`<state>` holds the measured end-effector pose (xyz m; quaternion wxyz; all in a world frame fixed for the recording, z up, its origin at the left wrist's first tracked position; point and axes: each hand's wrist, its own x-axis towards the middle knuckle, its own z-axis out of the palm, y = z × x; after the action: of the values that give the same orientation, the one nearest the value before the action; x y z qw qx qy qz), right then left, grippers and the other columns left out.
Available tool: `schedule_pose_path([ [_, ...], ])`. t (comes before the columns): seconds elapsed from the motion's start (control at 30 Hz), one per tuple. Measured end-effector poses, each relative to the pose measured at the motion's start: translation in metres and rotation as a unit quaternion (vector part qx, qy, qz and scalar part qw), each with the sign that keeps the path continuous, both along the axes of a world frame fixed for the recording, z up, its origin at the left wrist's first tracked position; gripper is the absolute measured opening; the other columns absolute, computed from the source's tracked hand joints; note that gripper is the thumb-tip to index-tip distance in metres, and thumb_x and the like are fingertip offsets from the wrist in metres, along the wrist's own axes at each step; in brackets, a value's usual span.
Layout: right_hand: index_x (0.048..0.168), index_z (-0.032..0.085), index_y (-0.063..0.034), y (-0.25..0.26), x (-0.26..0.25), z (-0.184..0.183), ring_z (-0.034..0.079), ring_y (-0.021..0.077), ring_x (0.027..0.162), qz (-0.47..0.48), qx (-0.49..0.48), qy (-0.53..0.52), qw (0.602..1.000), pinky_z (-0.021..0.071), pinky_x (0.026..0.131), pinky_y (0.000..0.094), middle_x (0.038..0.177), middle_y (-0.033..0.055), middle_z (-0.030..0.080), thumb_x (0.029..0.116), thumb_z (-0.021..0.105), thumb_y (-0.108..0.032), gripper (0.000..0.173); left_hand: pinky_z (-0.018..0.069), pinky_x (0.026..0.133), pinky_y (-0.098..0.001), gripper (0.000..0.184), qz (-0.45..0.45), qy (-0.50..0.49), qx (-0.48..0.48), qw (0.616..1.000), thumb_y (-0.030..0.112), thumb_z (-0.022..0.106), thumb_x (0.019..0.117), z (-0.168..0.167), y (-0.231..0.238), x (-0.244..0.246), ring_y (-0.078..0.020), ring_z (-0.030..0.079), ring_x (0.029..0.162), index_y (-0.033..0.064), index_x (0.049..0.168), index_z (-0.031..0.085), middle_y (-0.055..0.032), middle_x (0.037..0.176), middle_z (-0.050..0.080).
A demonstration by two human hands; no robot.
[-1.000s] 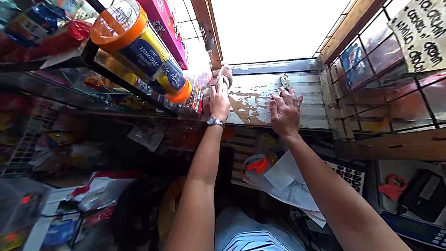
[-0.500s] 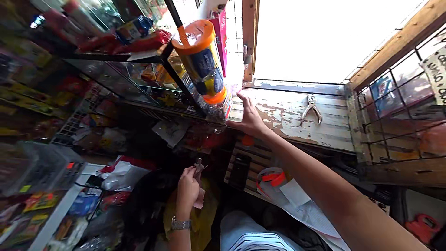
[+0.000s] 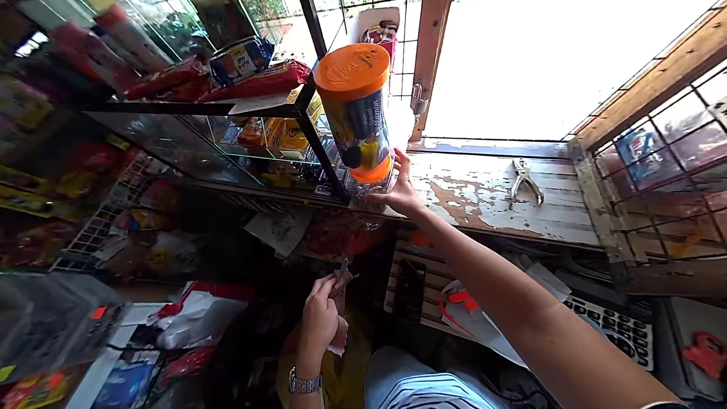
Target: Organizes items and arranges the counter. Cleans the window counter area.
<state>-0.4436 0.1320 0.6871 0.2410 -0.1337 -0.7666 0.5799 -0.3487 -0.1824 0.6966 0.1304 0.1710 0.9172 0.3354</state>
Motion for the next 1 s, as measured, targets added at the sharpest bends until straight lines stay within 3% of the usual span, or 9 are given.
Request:
schedule_pose_path([
  [0.13,0.158,0.022,-0.0206,0.003,0.014,0.006,0.054,0.0366,0.126,0.015,0.004,-0.009,1.000,0.0553,0.087,0.0576,0.152,0.0186,0.040,0.0509,0.101,-0.025,0.133,0.0517,0.103,-0.0373,0.045,-0.037,0.100,0.088,0.990,-0.007,0.043,0.0869,0.021,0.021,-0.018,-0.0192,0.065,0.119,-0.0001,0.124,0.067,-0.0127,0.126,0.069],
  [0.23,0.162,0.021,-0.0278,0.009,0.030,0.009,0.051,0.0383,0.129,0.004,0.013,-0.012,1.000,0.0544,0.086,0.0595,0.156,0.0194,0.034,0.0520,0.100,-0.026,0.135,0.0538,0.098,-0.0354,0.040,-0.051,0.129,0.087,0.986,-0.004,0.044,0.0880,0.046,0.039,-0.026,-0.0149,0.066,0.114,0.0048,0.120,0.067,-0.0071,0.120,0.071],
  [0.3,0.161,0.027,-0.0252,0.019,0.046,0.009,0.049,0.0376,0.132,-0.004,0.014,0.002,1.000,0.0547,0.088,0.0583,0.156,0.0197,0.032,0.0519,0.100,-0.028,0.131,0.0538,0.098,-0.0366,0.042,-0.068,0.119,0.075,0.988,-0.004,0.044,0.0886,0.053,0.045,-0.027,-0.0145,0.066,0.115,0.0089,0.121,0.067,-0.0050,0.121,0.070],
  [0.5,0.160,0.026,-0.0240,0.076,0.102,0.005,0.049,0.0353,0.133,-0.064,0.041,-0.032,0.997,0.0538,0.092,0.0549,0.154,0.0197,0.036,0.0516,0.098,-0.036,0.130,0.0472,0.108,-0.0438,0.054,-0.121,0.038,0.046,0.991,-0.006,0.042,0.0952,0.037,0.058,-0.026,-0.0200,0.058,0.129,0.0229,0.129,0.072,-0.0032,0.141,0.062],
  [0.67,0.162,0.021,-0.0240,0.128,0.154,0.012,0.045,0.0428,0.135,-0.154,0.044,-0.069,0.985,0.0501,0.093,0.0628,0.158,0.0232,0.029,0.0537,0.099,-0.030,0.133,0.0545,0.092,-0.0531,0.039,-0.058,0.217,0.014,0.974,-0.002,0.053,0.0979,0.027,0.133,-0.061,-0.0343,0.060,0.121,0.0161,0.127,0.072,-0.0066,0.146,0.057],
  [0.8,0.161,0.020,-0.0251,0.163,0.172,0.009,0.041,0.0402,0.139,-0.213,0.051,-0.085,0.972,0.0460,0.101,0.0601,0.160,0.0221,0.025,0.0511,0.100,-0.029,0.136,0.0581,0.075,-0.0580,0.049,-0.061,0.218,-0.059,0.972,0.001,0.061,0.0924,0.014,0.189,-0.105,-0.0387,0.059,0.122,0.0188,0.138,0.064,-0.0058,0.157,0.045],
  [0.87,0.160,0.020,-0.0273,0.171,0.179,0.007,0.040,0.0409,0.139,-0.217,0.040,-0.077,0.972,0.0450,0.101,0.0620,0.161,0.0221,0.024,0.0480,0.101,-0.029,0.139,0.0571,0.079,-0.0607,0.050,-0.063,0.212,-0.062,0.973,0.000,0.063,0.0898,0.006,0.201,-0.116,-0.0403,0.056,0.126,0.0185,0.136,0.065,-0.0057,0.158,0.044],
  [0.93,0.163,0.010,-0.0287,0.177,0.189,0.017,0.034,0.0425,0.144,-0.189,0.032,-0.088,0.978,0.0427,0.104,0.0657,0.165,0.0235,0.016,0.0472,0.101,-0.034,0.147,0.0550,0.090,-0.0576,0.039,-0.061,0.252,-0.016,0.966,0.001,0.056,0.0951,0.006,0.207,-0.113,-0.0360,0.056,0.128,0.0162,0.129,0.068,-0.0054,0.154,0.049],
  [1.0,0.165,-0.002,-0.0169,0.181,0.183,0.066,0.023,0.0363,0.152,-0.175,0.023,-0.084,0.981,0.0343,0.116,0.0574,0.167,0.0220,0.009,0.0628,0.091,-0.039,0.139,0.0537,0.096,-0.0513,0.035,-0.078,0.325,0.061,0.940,0.001,0.051,0.0958,0.025,0.215,-0.104,-0.0309,0.061,0.123,0.0132,0.121,0.071,-0.0070,0.144,0.059],
])
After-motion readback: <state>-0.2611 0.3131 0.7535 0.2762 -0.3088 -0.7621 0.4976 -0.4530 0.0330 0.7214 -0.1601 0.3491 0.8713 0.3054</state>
